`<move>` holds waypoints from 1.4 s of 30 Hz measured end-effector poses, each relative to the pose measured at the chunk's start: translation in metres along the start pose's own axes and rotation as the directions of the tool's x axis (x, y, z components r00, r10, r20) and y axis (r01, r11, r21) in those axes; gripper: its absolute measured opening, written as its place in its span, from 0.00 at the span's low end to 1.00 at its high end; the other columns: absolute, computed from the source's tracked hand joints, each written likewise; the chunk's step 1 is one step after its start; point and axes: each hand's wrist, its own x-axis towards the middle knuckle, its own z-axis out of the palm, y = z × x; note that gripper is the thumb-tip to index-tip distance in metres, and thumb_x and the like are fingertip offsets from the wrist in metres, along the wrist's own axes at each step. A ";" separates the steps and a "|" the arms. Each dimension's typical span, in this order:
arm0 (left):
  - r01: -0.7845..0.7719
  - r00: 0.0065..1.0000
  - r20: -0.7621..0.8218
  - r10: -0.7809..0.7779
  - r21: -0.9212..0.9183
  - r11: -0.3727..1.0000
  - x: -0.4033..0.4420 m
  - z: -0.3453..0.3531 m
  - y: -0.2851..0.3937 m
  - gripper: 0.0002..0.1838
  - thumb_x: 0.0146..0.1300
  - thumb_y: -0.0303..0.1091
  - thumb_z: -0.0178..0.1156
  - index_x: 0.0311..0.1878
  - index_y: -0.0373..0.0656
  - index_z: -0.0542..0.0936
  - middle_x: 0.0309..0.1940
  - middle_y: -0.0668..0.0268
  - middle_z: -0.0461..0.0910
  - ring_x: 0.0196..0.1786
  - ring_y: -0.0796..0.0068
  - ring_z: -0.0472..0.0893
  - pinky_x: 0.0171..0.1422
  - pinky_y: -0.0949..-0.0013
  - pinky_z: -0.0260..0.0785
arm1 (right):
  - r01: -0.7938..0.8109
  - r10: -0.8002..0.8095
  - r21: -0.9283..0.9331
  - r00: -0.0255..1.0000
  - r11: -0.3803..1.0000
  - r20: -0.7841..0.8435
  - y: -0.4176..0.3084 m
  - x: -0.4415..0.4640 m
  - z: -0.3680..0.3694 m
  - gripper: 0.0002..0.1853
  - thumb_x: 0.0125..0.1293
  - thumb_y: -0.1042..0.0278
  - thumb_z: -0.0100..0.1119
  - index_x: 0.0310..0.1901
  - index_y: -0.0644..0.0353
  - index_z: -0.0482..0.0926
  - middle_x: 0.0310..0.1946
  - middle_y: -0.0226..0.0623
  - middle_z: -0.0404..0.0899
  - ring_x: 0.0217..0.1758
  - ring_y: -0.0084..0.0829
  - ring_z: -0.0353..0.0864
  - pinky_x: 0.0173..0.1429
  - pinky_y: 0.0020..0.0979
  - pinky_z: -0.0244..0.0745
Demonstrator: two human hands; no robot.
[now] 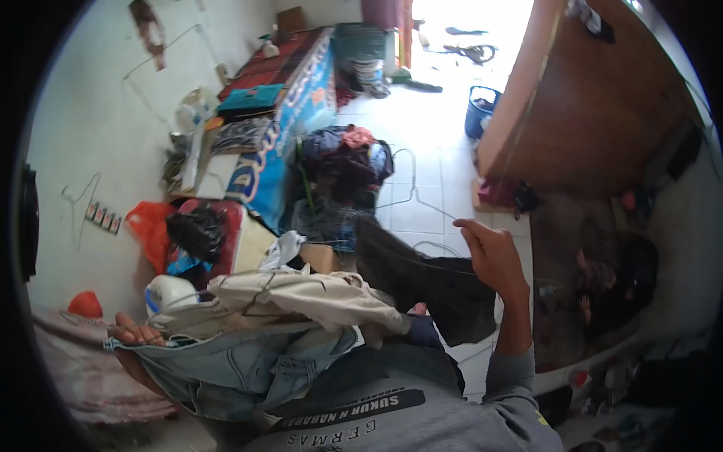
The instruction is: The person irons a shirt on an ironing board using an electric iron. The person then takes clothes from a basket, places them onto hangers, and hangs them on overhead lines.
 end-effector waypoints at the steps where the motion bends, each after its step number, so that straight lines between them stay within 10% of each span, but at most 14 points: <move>1: 0.008 1.000 0.014 -0.009 0.012 1.000 0.013 0.013 -0.025 0.20 0.78 0.50 0.57 0.43 0.40 0.69 0.34 0.64 0.68 0.23 0.78 0.72 0.26 0.78 0.70 | -0.082 0.082 -0.001 0.996 0.997 -0.022 0.021 -0.001 -0.011 0.10 0.75 0.72 0.56 0.51 0.62 0.85 0.24 0.55 0.76 0.21 0.48 0.73 0.31 0.38 0.67; 8: -0.034 0.999 -0.039 0.035 0.039 0.999 0.100 0.156 -0.171 0.22 0.79 0.51 0.56 0.45 0.38 0.71 0.33 0.65 0.69 0.32 0.77 0.73 0.36 0.75 0.71 | -0.323 0.309 -0.044 0.932 0.946 -0.189 0.154 0.026 -0.093 0.11 0.75 0.73 0.56 0.53 0.61 0.85 0.25 0.54 0.78 0.19 0.42 0.74 0.29 0.36 0.68; 10: -0.115 0.990 0.113 0.084 0.302 0.946 0.132 0.168 -0.207 0.20 0.81 0.51 0.52 0.46 0.40 0.73 0.37 0.70 0.65 0.37 0.82 0.68 0.44 0.80 0.66 | -0.261 0.233 -0.064 0.929 0.963 -0.288 0.189 0.048 -0.109 0.11 0.75 0.72 0.57 0.54 0.60 0.85 0.27 0.53 0.81 0.22 0.44 0.81 0.30 0.36 0.71; 18: 0.069 0.941 -0.327 0.087 0.438 0.896 0.218 0.224 -0.349 0.19 0.80 0.47 0.55 0.48 0.38 0.80 0.40 0.63 0.81 0.47 0.73 0.78 0.53 0.68 0.70 | -0.317 0.290 -0.026 0.896 0.948 -0.336 0.258 0.177 -0.133 0.11 0.75 0.71 0.58 0.54 0.57 0.85 0.34 0.53 0.86 0.35 0.50 0.89 0.37 0.42 0.79; 26: 0.240 0.903 -0.426 0.057 0.610 0.755 0.344 0.244 -0.582 0.19 0.80 0.46 0.55 0.54 0.38 0.82 0.47 0.60 0.84 0.48 0.68 0.82 0.56 0.62 0.73 | -0.282 0.250 -0.039 0.899 0.959 -0.359 0.347 0.376 -0.112 0.12 0.76 0.70 0.56 0.55 0.60 0.85 0.34 0.53 0.87 0.40 0.45 0.92 0.38 0.38 0.81; 31: 0.109 0.966 -0.174 0.190 0.944 0.310 0.464 0.282 -0.686 0.21 0.83 0.48 0.48 0.58 0.45 0.83 0.45 0.57 0.85 0.53 0.55 0.84 0.55 0.55 0.75 | -0.276 0.270 0.036 0.895 0.961 -0.355 0.400 0.533 -0.112 0.13 0.76 0.70 0.55 0.54 0.61 0.85 0.35 0.54 0.87 0.41 0.44 0.92 0.41 0.37 0.82; 34: 0.431 0.902 -0.426 0.065 0.889 -0.154 0.540 0.279 -0.749 0.23 0.82 0.52 0.48 0.62 0.45 0.82 0.45 0.57 0.85 0.54 0.56 0.84 0.57 0.56 0.75 | -0.275 0.247 -0.024 0.896 0.961 -0.368 0.419 0.618 -0.118 0.13 0.76 0.71 0.55 0.56 0.60 0.84 0.36 0.54 0.87 0.41 0.44 0.92 0.42 0.40 0.83; 35: 0.507 0.858 -0.505 0.093 0.862 0.007 0.566 0.313 -0.751 0.25 0.81 0.54 0.48 0.62 0.45 0.82 0.47 0.56 0.85 0.55 0.54 0.84 0.59 0.56 0.75 | -0.285 0.254 -0.034 0.897 0.958 -0.362 0.423 0.645 -0.122 0.13 0.76 0.73 0.55 0.57 0.60 0.84 0.38 0.54 0.87 0.42 0.44 0.92 0.43 0.42 0.83; 38: 0.532 0.838 -0.509 0.196 0.685 -0.498 0.609 0.307 -0.801 0.28 0.76 0.54 0.58 0.66 0.40 0.81 0.56 0.49 0.85 0.55 0.46 0.85 0.60 0.52 0.75 | -0.344 0.324 0.006 0.878 0.939 -0.352 0.438 0.720 -0.121 0.14 0.76 0.73 0.54 0.58 0.59 0.83 0.39 0.52 0.88 0.41 0.43 0.92 0.42 0.39 0.83; 40: 0.589 0.759 -0.612 0.221 0.791 0.167 0.649 0.345 -0.816 0.32 0.75 0.57 0.58 0.68 0.39 0.80 0.61 0.46 0.82 0.62 0.44 0.81 0.66 0.54 0.72 | -0.215 0.174 -0.052 0.890 0.975 -0.421 0.481 0.771 -0.105 0.14 0.76 0.73 0.53 0.58 0.59 0.83 0.40 0.52 0.88 0.41 0.43 0.92 0.42 0.38 0.82; 42: 0.505 0.794 -0.570 0.212 0.812 0.291 0.676 0.384 -0.817 0.33 0.75 0.58 0.58 0.67 0.37 0.79 0.62 0.44 0.80 0.64 0.45 0.79 0.68 0.54 0.70 | -0.080 0.012 -0.115 0.865 0.990 -0.502 0.502 0.814 -0.087 0.14 0.77 0.73 0.53 0.58 0.60 0.84 0.41 0.51 0.89 0.41 0.42 0.92 0.42 0.36 0.82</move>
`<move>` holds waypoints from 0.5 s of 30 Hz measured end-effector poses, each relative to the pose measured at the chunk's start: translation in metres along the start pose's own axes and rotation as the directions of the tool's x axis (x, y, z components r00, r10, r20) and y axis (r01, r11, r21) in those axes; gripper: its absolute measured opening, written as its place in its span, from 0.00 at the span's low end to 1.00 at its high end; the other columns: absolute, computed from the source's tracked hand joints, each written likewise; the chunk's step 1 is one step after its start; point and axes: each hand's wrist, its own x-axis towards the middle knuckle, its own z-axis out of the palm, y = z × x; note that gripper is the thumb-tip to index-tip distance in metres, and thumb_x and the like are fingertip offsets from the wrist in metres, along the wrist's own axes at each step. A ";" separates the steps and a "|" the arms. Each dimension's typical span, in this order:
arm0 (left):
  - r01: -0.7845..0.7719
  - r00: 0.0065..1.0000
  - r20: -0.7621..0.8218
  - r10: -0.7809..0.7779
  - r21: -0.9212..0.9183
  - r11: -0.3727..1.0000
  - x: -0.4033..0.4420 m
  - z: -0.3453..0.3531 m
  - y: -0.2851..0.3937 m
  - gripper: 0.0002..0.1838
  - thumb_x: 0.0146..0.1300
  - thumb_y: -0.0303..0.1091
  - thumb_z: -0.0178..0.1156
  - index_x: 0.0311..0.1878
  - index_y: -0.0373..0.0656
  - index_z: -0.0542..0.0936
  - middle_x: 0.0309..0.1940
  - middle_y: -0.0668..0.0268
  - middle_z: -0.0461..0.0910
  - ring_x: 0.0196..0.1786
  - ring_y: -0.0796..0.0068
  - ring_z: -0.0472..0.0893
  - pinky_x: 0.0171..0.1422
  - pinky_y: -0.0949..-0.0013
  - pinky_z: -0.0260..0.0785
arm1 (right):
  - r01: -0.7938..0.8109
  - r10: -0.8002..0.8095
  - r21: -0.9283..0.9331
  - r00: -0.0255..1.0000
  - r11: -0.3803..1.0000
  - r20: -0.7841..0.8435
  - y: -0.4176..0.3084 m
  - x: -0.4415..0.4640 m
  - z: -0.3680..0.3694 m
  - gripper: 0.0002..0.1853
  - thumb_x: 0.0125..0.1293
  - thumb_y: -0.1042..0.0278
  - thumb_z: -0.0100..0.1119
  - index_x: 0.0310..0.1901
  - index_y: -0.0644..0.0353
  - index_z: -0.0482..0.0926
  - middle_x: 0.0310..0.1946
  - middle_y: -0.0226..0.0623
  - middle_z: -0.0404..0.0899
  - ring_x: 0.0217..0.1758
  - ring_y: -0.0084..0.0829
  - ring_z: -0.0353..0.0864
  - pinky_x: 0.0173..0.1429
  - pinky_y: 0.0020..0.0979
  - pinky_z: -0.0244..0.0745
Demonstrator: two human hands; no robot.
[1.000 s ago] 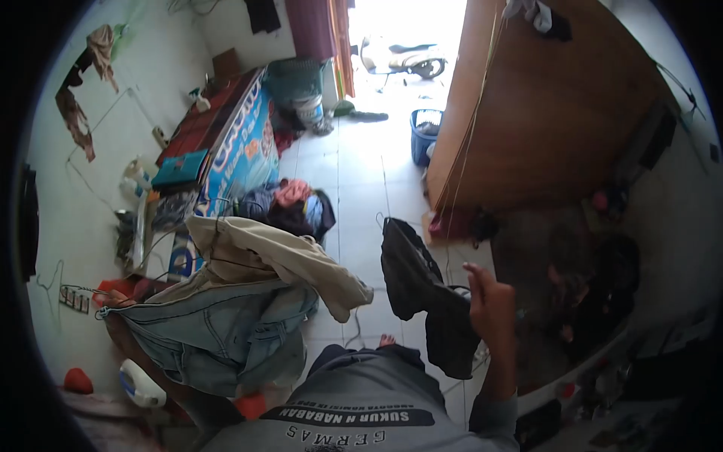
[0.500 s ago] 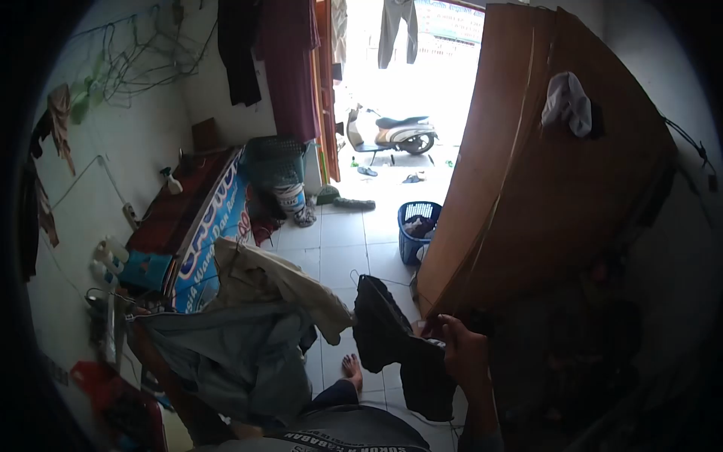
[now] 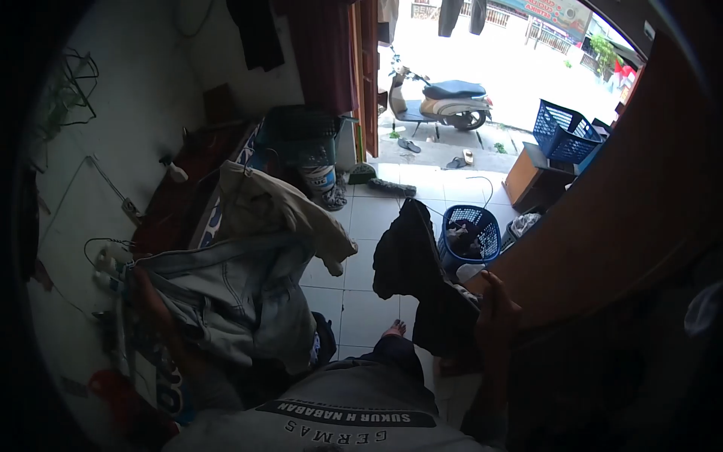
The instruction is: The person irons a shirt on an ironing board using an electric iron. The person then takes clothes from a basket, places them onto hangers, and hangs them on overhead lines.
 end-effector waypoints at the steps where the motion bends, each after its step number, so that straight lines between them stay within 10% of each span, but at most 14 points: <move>1: -0.022 1.000 0.013 0.023 -0.077 0.997 0.004 0.014 0.017 0.33 0.75 0.58 0.58 0.67 0.36 0.79 0.62 0.43 0.80 0.65 0.46 0.78 0.69 0.54 0.69 | -0.140 0.138 0.070 0.990 0.988 0.038 0.002 0.022 0.014 0.14 0.77 0.73 0.53 0.58 0.61 0.84 0.42 0.51 0.89 0.43 0.42 0.92 0.43 0.35 0.82; 4: 0.077 0.991 0.137 -0.014 -0.467 0.881 0.021 0.068 0.060 0.35 0.76 0.57 0.58 0.66 0.30 0.78 0.62 0.40 0.78 0.65 0.49 0.78 0.70 0.54 0.68 | -0.203 0.197 0.105 0.978 0.973 0.068 0.031 0.100 0.075 0.14 0.78 0.72 0.53 0.56 0.63 0.85 0.43 0.49 0.90 0.42 0.38 0.92 0.42 0.35 0.81; 15: 0.115 0.977 -0.113 -0.183 -0.446 0.888 0.090 0.229 0.094 0.37 0.75 0.57 0.60 0.66 0.24 0.76 0.65 0.44 0.76 0.65 0.57 0.76 0.71 0.59 0.66 | 0.002 -0.071 0.275 0.968 0.962 0.243 0.010 0.419 0.276 0.14 0.77 0.69 0.52 0.56 0.62 0.85 0.31 0.46 0.85 0.24 0.24 0.75 0.32 0.31 0.69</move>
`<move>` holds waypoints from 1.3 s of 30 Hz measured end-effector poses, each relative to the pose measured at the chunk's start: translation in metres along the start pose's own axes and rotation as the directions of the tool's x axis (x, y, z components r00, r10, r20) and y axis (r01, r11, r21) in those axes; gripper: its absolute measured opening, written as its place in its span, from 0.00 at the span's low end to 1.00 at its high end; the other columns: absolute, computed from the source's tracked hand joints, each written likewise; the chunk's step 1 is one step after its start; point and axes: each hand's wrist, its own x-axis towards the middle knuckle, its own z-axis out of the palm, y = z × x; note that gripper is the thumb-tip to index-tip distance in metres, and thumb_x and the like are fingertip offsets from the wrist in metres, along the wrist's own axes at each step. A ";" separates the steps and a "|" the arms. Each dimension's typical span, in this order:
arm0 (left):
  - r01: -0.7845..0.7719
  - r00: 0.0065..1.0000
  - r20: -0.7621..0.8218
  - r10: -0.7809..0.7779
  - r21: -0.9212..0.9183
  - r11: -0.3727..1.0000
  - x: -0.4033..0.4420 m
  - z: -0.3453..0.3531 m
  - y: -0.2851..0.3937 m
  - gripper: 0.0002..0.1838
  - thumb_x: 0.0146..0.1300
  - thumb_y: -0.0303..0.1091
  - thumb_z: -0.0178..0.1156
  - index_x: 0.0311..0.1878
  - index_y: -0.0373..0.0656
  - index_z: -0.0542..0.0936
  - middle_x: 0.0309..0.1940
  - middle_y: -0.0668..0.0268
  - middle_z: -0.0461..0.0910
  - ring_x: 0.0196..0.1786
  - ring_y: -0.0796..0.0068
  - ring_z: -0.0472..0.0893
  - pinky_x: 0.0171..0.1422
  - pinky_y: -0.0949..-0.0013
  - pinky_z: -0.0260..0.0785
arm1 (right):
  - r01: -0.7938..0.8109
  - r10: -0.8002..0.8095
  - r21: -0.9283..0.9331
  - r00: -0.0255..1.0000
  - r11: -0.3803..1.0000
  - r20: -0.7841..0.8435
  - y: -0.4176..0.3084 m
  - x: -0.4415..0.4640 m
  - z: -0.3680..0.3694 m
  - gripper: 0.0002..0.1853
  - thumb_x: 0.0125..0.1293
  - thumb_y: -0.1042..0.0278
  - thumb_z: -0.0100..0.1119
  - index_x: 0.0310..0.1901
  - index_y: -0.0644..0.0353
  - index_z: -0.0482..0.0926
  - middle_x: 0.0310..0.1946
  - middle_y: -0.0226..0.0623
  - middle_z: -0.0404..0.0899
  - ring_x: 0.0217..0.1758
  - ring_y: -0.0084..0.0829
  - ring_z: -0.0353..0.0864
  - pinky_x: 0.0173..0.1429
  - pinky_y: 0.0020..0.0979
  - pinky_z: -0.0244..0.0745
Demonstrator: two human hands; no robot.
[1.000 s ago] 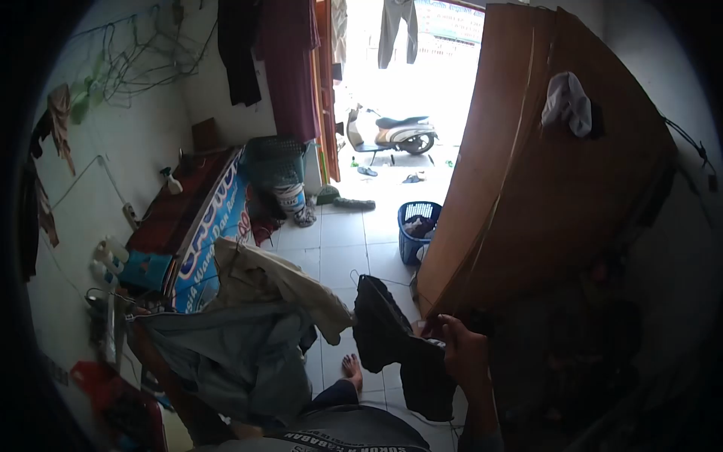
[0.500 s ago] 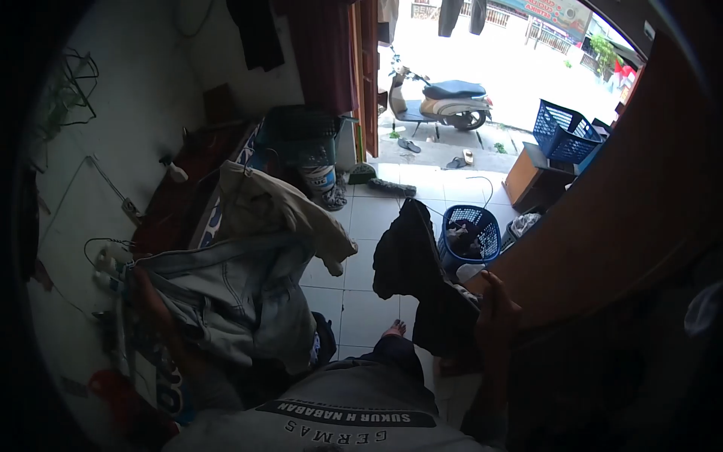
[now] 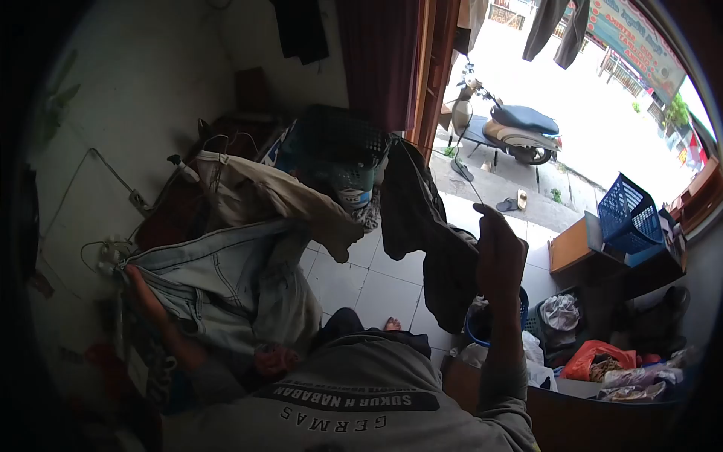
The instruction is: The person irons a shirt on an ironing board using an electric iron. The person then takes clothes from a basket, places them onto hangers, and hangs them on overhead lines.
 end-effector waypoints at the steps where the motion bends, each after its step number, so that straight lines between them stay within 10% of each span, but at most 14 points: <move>1: 0.027 0.999 -0.035 -0.029 -0.068 0.997 0.003 0.020 0.001 0.38 0.75 0.57 0.60 0.66 0.24 0.76 0.65 0.44 0.75 0.66 0.59 0.75 0.72 0.59 0.66 | 0.013 -0.013 0.024 1.000 1.000 0.016 -0.007 0.036 0.010 0.15 0.78 0.68 0.51 0.57 0.62 0.85 0.30 0.45 0.84 0.24 0.24 0.74 0.32 0.32 0.69; 11: 0.098 0.986 -0.148 -0.074 0.162 0.982 0.079 0.182 -0.062 0.39 0.76 0.59 0.57 0.69 0.27 0.74 0.67 0.45 0.76 0.68 0.55 0.76 0.73 0.58 0.64 | 0.345 -0.325 0.204 0.937 0.916 -0.127 -0.024 0.344 0.179 0.17 0.73 0.84 0.54 0.59 0.61 0.84 0.27 0.26 0.73 0.25 0.15 0.64 0.29 0.25 0.61; 17: -0.175 0.972 -0.046 0.231 0.514 0.840 0.125 0.236 -0.067 0.41 0.77 0.60 0.55 0.74 0.28 0.69 0.74 0.44 0.70 0.76 0.56 0.69 0.79 0.59 0.57 | 0.328 -0.287 0.234 0.938 0.915 -0.193 -0.014 0.460 0.315 0.17 0.77 0.72 0.49 0.59 0.59 0.85 0.37 0.38 0.86 0.32 0.21 0.79 0.39 0.30 0.75; 23: 0.013 0.986 -0.155 0.058 0.420 0.907 0.137 0.236 -0.089 0.41 0.77 0.59 0.53 0.74 0.28 0.68 0.75 0.45 0.69 0.77 0.54 0.68 0.80 0.59 0.55 | 0.462 -0.438 0.181 0.885 0.868 -0.157 0.012 0.519 0.402 0.16 0.80 0.65 0.51 0.61 0.58 0.83 0.50 0.49 0.88 0.47 0.39 0.91 0.49 0.37 0.81; 26: -0.087 0.961 -0.216 0.174 0.359 0.929 0.138 0.260 -0.093 0.33 0.78 0.49 0.58 0.73 0.30 0.71 0.68 0.48 0.76 0.69 0.60 0.75 0.74 0.60 0.63 | 0.437 -0.445 0.104 0.893 0.893 0.070 0.015 0.508 0.428 0.13 0.80 0.66 0.52 0.56 0.57 0.84 0.44 0.49 0.87 0.38 0.42 0.91 0.35 0.39 0.80; 33: -0.154 0.948 -0.275 0.158 0.037 0.987 0.131 0.302 -0.093 0.34 0.78 0.45 0.60 0.76 0.29 0.67 0.72 0.53 0.72 0.73 0.67 0.71 0.77 0.65 0.58 | 0.686 -0.751 0.312 0.554 0.657 0.359 0.164 0.386 0.579 0.13 0.74 0.74 0.49 0.55 0.59 0.80 0.41 0.51 0.85 0.38 0.57 0.85 0.33 0.49 0.77; 36: -0.223 0.940 -0.273 0.204 -0.041 0.974 0.131 0.316 -0.081 0.15 0.79 0.44 0.60 0.47 0.40 0.82 0.39 0.75 0.76 0.43 0.85 0.71 0.52 0.76 0.64 | 0.521 -0.646 0.406 0.448 0.751 0.618 0.196 0.323 0.623 0.15 0.75 0.65 0.51 0.58 0.55 0.78 0.42 0.57 0.85 0.42 0.62 0.85 0.42 0.57 0.79; 39: -0.211 0.951 -0.249 0.185 -0.086 0.974 0.132 0.319 -0.077 0.15 0.78 0.46 0.60 0.37 0.46 0.77 0.33 0.81 0.70 0.38 0.87 0.66 0.45 0.76 0.59 | 0.514 -0.349 0.174 0.265 0.840 0.899 0.204 0.280 0.646 0.16 0.75 0.59 0.50 0.59 0.53 0.77 0.44 0.58 0.85 0.45 0.65 0.85 0.50 0.60 0.79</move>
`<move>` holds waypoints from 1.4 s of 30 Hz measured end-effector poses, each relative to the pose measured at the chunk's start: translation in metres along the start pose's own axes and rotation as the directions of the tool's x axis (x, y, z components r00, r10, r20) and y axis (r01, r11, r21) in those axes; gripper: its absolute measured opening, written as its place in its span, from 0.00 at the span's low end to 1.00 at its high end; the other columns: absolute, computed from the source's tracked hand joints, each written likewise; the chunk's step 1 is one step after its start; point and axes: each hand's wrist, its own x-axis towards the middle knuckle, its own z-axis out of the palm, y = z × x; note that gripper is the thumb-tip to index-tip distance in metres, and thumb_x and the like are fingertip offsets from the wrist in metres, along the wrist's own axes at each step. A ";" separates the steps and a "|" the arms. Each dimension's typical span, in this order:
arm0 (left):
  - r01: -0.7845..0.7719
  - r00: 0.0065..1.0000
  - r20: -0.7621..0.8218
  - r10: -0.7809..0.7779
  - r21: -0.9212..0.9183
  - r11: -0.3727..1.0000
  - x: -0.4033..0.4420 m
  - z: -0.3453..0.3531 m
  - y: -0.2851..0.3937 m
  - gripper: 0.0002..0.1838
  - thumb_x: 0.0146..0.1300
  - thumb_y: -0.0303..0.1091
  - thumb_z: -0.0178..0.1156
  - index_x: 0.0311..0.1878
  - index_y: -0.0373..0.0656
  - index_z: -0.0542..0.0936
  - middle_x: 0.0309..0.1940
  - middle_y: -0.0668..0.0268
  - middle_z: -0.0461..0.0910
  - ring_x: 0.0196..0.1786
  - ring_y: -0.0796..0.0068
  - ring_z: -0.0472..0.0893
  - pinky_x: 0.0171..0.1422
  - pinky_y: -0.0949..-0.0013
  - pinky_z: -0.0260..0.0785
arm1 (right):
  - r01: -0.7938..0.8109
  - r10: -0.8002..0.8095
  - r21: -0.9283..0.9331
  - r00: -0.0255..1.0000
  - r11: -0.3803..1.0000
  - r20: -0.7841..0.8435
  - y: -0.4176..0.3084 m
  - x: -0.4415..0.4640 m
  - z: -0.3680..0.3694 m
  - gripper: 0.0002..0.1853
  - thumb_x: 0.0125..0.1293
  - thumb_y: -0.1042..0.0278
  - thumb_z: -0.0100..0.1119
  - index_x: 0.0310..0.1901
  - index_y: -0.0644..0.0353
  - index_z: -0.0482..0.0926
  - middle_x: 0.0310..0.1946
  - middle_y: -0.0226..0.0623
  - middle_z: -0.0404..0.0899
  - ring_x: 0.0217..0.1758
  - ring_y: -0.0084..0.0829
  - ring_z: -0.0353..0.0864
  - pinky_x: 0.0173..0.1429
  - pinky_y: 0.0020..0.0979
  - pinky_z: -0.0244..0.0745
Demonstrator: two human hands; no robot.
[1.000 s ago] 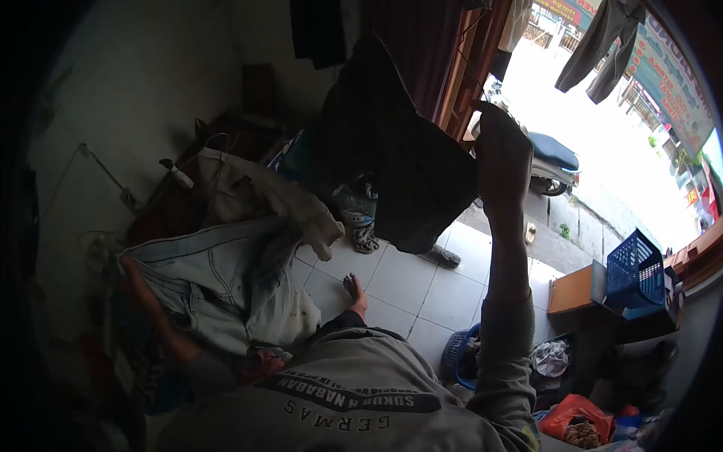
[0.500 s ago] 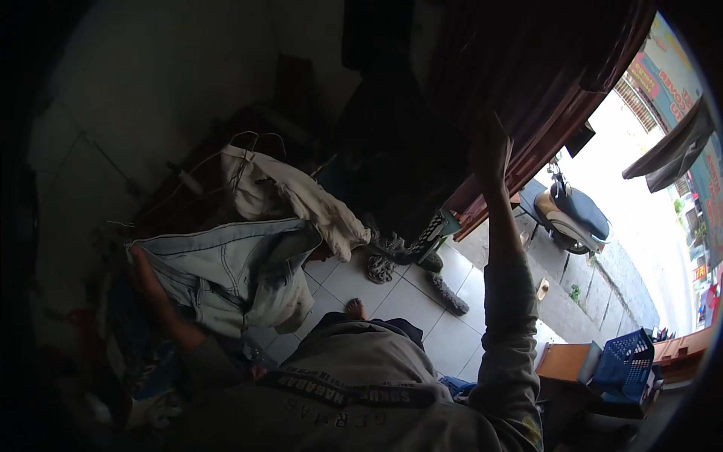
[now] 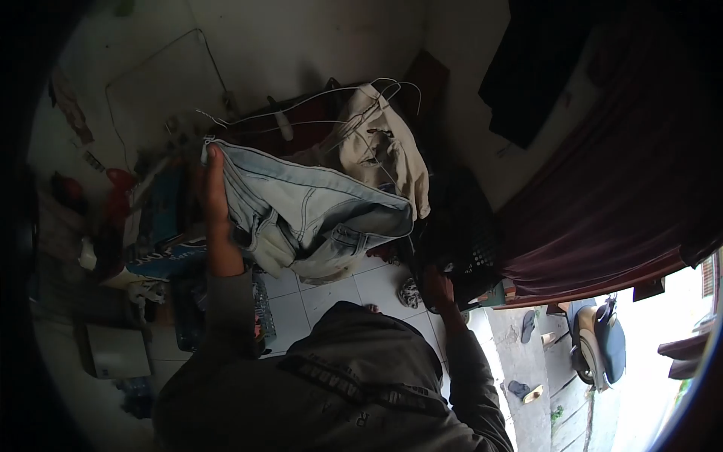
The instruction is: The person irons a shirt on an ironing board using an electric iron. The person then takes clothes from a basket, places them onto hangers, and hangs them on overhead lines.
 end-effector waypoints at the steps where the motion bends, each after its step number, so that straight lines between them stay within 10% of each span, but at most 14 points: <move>1: -0.001 0.999 0.033 0.001 0.006 1.000 0.001 -0.002 -0.003 0.16 0.78 0.46 0.60 0.35 0.47 0.76 0.32 0.81 0.68 0.37 0.88 0.64 0.43 0.76 0.57 | 0.017 -0.017 -0.001 1.000 1.000 0.004 0.000 0.002 0.011 0.16 0.75 0.59 0.50 0.59 0.53 0.77 0.44 0.58 0.85 0.45 0.65 0.85 0.50 0.60 0.79; 4: 0.005 0.998 0.060 -0.006 0.008 1.000 0.008 -0.013 0.012 0.17 0.78 0.46 0.60 0.32 0.48 0.74 0.30 0.83 0.66 0.35 0.89 0.62 0.41 0.76 0.54 | 0.023 -0.022 0.039 0.999 0.999 -0.029 -0.029 0.000 0.020 0.17 0.75 0.56 0.51 0.51 0.59 0.82 0.39 0.55 0.87 0.43 0.64 0.85 0.44 0.59 0.80; 6: 0.045 0.998 0.055 -0.043 -0.027 0.999 0.010 -0.013 0.013 0.17 0.78 0.44 0.59 0.32 0.48 0.74 0.29 0.83 0.66 0.35 0.90 0.61 0.40 0.76 0.53 | 0.254 -0.249 -0.031 0.905 0.967 -0.345 -0.053 0.005 -0.010 0.14 0.76 0.60 0.53 0.46 0.61 0.83 0.30 0.50 0.87 0.36 0.56 0.89 0.41 0.52 0.82; 8: 0.051 0.994 0.093 -0.048 -0.031 0.998 0.017 -0.019 0.011 0.17 0.78 0.44 0.59 0.32 0.48 0.75 0.29 0.83 0.66 0.34 0.90 0.61 0.40 0.76 0.53 | 0.266 -0.153 0.276 0.916 0.924 -0.371 -0.167 -0.020 -0.096 0.12 0.76 0.65 0.53 0.44 0.63 0.82 0.30 0.48 0.86 0.37 0.46 0.90 0.43 0.44 0.83; 11: 0.088 0.986 0.146 -0.081 -0.046 0.995 0.040 -0.041 0.025 0.17 0.79 0.42 0.59 0.32 0.46 0.75 0.28 0.82 0.67 0.34 0.90 0.61 0.38 0.76 0.53 | 0.305 -0.225 0.604 0.952 0.737 -0.205 -0.299 -0.056 -0.201 0.06 0.74 0.74 0.59 0.42 0.67 0.83 0.35 0.47 0.86 0.42 0.39 0.90 0.49 0.34 0.80; 15: 0.101 0.973 0.213 -0.090 -0.039 0.994 0.048 -0.041 0.023 0.16 0.79 0.40 0.58 0.32 0.43 0.77 0.27 0.82 0.68 0.32 0.89 0.61 0.36 0.75 0.53 | 0.540 -0.669 0.733 0.726 0.413 -0.159 -0.414 -0.025 -0.178 0.15 0.81 0.65 0.51 0.56 0.66 0.80 0.44 0.49 0.87 0.48 0.44 0.88 0.52 0.37 0.79; 18: 0.054 0.977 0.209 -0.052 -0.002 0.999 0.054 -0.051 0.023 0.15 0.79 0.38 0.58 0.34 0.41 0.78 0.26 0.82 0.68 0.31 0.89 0.61 0.35 0.75 0.53 | 0.385 -0.567 0.570 0.804 0.726 0.179 -0.462 0.002 -0.135 0.20 0.82 0.57 0.51 0.61 0.66 0.78 0.48 0.47 0.86 0.50 0.43 0.86 0.55 0.35 0.77; 21: 0.076 0.982 0.173 -0.073 -0.009 0.997 0.045 -0.057 0.011 0.15 0.79 0.39 0.59 0.35 0.41 0.78 0.27 0.81 0.68 0.32 0.90 0.61 0.36 0.76 0.53 | -0.368 -0.389 0.861 0.779 0.351 0.491 -0.461 0.009 -0.118 0.24 0.77 0.56 0.60 0.61 0.71 0.76 0.47 0.35 0.82 0.46 0.26 0.80 0.50 0.32 0.76; 22: 0.078 0.989 0.131 -0.076 -0.012 0.997 0.043 -0.057 0.007 0.15 0.79 0.39 0.58 0.35 0.41 0.78 0.28 0.81 0.68 0.32 0.90 0.61 0.36 0.76 0.54 | -0.371 -0.395 0.860 0.774 0.351 0.495 -0.451 0.006 -0.117 0.24 0.77 0.56 0.60 0.61 0.71 0.76 0.47 0.35 0.82 0.46 0.26 0.80 0.50 0.32 0.76; 26: 0.111 0.992 0.053 -0.111 0.002 0.994 0.034 -0.070 0.007 0.16 0.80 0.40 0.57 0.34 0.43 0.77 0.28 0.81 0.69 0.33 0.89 0.62 0.37 0.76 0.55 | -0.169 -0.469 0.984 0.865 0.057 0.176 -0.424 -0.027 -0.136 0.17 0.76 0.64 0.63 0.57 0.67 0.75 0.38 0.36 0.83 0.40 0.21 0.80 0.45 0.29 0.77; 28: 0.091 0.996 0.013 -0.092 0.020 0.996 0.036 -0.078 0.006 0.16 0.81 0.41 0.56 0.34 0.44 0.75 0.28 0.82 0.68 0.33 0.89 0.62 0.37 0.76 0.56 | 0.359 -0.450 0.724 0.890 0.589 -0.076 -0.407 -0.040 -0.148 0.13 0.74 0.70 0.63 0.55 0.67 0.76 0.29 0.39 0.83 0.29 0.26 0.83 0.36 0.29 0.77; 32: -0.007 1.000 0.008 0.005 0.147 0.989 0.031 -0.079 -0.004 0.14 0.80 0.39 0.57 0.37 0.40 0.78 0.29 0.79 0.72 0.34 0.88 0.65 0.38 0.76 0.58 | 0.775 -0.505 0.342 0.614 0.531 -0.607 -0.400 -0.046 -0.140 0.09 0.71 0.76 0.62 0.50 0.66 0.78 0.26 0.45 0.83 0.22 0.41 0.84 0.27 0.34 0.73; 42: 0.002 0.999 0.048 -0.010 0.171 0.985 0.012 -0.070 0.008 0.14 0.78 0.39 0.57 0.42 0.37 0.81 0.28 0.77 0.74 0.34 0.88 0.67 0.38 0.75 0.58 | 0.688 -0.212 0.438 0.646 0.579 -0.733 -0.350 -0.024 -0.159 0.11 0.79 0.64 0.56 0.47 0.64 0.80 0.30 0.44 0.85 0.29 0.37 0.87 0.35 0.35 0.79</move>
